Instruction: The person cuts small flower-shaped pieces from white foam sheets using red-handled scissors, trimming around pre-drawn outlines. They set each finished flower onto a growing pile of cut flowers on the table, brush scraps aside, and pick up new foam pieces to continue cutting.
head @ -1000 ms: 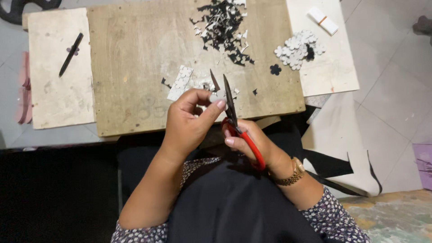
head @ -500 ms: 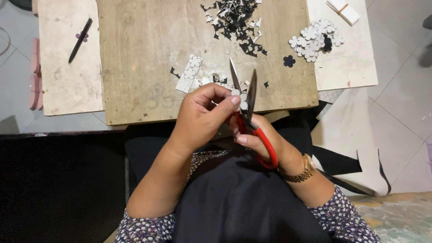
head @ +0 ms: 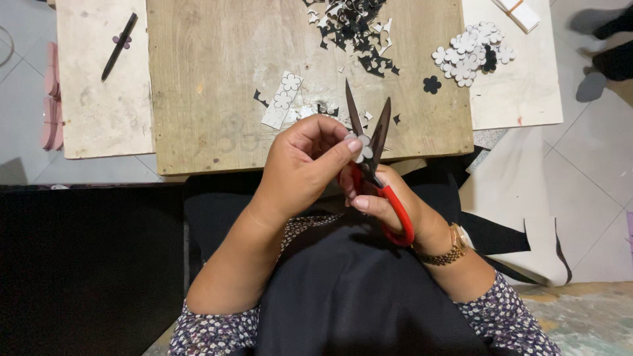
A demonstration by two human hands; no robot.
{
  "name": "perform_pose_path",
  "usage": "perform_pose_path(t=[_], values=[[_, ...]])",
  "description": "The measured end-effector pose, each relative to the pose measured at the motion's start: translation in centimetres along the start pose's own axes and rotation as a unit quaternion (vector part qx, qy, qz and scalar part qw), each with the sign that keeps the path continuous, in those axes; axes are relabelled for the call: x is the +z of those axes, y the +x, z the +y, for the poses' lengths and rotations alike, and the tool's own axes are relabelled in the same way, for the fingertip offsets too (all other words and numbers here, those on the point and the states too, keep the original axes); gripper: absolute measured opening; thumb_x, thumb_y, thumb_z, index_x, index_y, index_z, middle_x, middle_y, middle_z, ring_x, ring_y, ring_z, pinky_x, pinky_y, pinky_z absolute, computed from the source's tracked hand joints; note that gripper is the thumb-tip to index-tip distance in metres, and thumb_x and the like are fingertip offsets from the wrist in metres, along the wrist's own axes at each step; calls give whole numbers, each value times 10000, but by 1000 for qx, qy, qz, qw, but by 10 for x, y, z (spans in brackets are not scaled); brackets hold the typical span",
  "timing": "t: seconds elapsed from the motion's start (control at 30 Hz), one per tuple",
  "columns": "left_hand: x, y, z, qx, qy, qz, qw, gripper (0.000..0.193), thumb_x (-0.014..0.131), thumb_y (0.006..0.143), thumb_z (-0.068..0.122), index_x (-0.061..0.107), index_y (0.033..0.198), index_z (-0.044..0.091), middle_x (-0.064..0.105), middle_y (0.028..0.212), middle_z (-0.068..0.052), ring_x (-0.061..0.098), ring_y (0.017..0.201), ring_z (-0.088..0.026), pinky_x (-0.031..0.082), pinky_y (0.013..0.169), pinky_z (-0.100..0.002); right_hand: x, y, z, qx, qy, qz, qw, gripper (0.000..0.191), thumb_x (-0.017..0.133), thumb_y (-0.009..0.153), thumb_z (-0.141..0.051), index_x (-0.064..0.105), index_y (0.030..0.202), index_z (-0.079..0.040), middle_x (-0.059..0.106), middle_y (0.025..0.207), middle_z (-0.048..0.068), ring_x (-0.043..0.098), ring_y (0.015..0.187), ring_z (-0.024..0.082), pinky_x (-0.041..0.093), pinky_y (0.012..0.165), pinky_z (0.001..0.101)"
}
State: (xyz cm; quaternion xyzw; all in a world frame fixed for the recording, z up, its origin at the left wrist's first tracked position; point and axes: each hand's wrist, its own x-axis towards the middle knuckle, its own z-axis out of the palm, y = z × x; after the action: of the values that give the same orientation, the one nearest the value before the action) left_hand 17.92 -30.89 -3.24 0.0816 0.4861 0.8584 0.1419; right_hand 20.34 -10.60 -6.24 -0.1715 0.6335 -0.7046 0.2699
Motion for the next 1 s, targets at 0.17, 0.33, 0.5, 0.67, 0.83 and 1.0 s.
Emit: perform_pose_path(t=[0.17,0.33,0.5,0.67,0.83,1.0], values=[[0,1,-4,-12,-6,1,1000,79,695,988,34,633,1009,-11,710,859,-66,672,677,-111,560,577,-267,-1,0,1,0,-18,0,1000,410,657,914,-412,563,1039,-33,556,941,25,545,880,130,502,810,289],[-1,2,-7,-13,6,7,1000,76,701,984,26,649,1022,-14,714,879,-59,669,718,-100,555,620,-251,-2,-2,2,-1,-51,20,998,395,636,918,-389,570,1073,-32,558,943,16,516,873,114,482,790,275],[-2,2,-9,-12,9,7,1000,75,704,982,35,654,1017,-10,718,869,-63,674,713,-106,552,626,-254,1,-1,4,3,-52,34,998,360,641,932,-351,562,1060,-25,548,926,14,500,861,111,467,777,274],[-3,3,-11,-11,3,4,1000,78,706,988,43,656,1016,-10,722,869,-66,672,718,-108,546,637,-255,2,-1,6,-2,-39,43,998,336,637,930,-330,556,1067,-34,535,926,2,493,853,101,469,768,268],[-3,3,-10,-16,13,7,1000,80,705,989,46,651,1021,-4,715,862,-64,665,706,-106,541,636,-251,1,0,8,0,-45,41,998,329,641,933,-339,566,1034,-35,552,900,8,514,830,101,476,750,269],[-1,4,-9,-13,10,12,1000,93,707,974,39,644,1032,3,710,868,-60,664,702,-102,543,627,-249,0,1,10,0,-24,43,999,335,646,936,-344,567,1028,-31,560,905,10,522,834,102,484,760,273]])
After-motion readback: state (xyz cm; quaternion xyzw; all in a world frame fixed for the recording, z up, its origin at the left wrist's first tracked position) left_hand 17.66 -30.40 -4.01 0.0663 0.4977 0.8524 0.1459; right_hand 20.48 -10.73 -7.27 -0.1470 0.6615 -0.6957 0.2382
